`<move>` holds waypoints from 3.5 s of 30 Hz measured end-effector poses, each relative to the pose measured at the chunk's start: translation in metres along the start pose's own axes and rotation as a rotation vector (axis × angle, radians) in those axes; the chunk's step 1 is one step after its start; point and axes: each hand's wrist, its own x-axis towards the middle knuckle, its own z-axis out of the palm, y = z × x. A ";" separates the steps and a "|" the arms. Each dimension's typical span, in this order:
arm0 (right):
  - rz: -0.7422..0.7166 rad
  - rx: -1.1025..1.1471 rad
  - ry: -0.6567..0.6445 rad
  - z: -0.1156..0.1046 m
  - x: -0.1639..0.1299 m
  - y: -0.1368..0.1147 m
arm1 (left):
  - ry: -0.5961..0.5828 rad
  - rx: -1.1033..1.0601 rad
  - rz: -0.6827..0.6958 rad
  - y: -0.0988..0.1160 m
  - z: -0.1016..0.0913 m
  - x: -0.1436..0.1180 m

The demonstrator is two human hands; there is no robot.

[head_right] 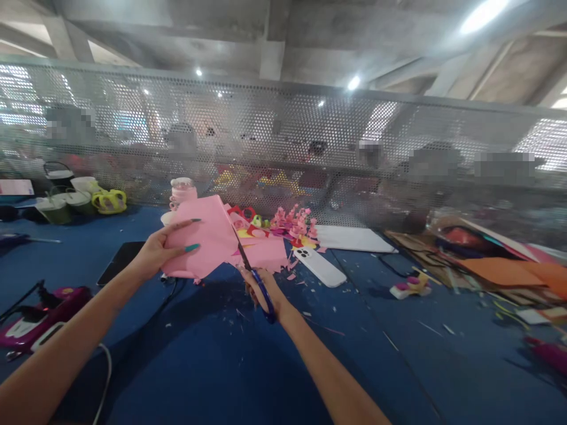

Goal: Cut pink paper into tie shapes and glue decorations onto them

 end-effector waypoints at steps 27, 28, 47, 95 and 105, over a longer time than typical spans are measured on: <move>-0.110 -0.328 0.045 -0.005 0.008 0.010 | 0.082 -0.108 -0.017 -0.009 0.003 -0.005; -0.126 -0.338 0.050 -0.005 0.007 0.009 | 0.080 -0.110 -0.011 -0.010 0.003 -0.005; -0.137 -0.347 0.109 -0.007 0.005 0.011 | 0.047 -0.126 0.011 -0.014 0.004 -0.005; -0.138 -0.299 0.122 -0.008 0.001 0.005 | -0.060 -0.109 -0.015 -0.012 0.023 -0.014; -0.198 -0.417 0.152 -0.013 0.003 0.003 | -0.060 -0.159 -0.013 -0.011 0.025 -0.014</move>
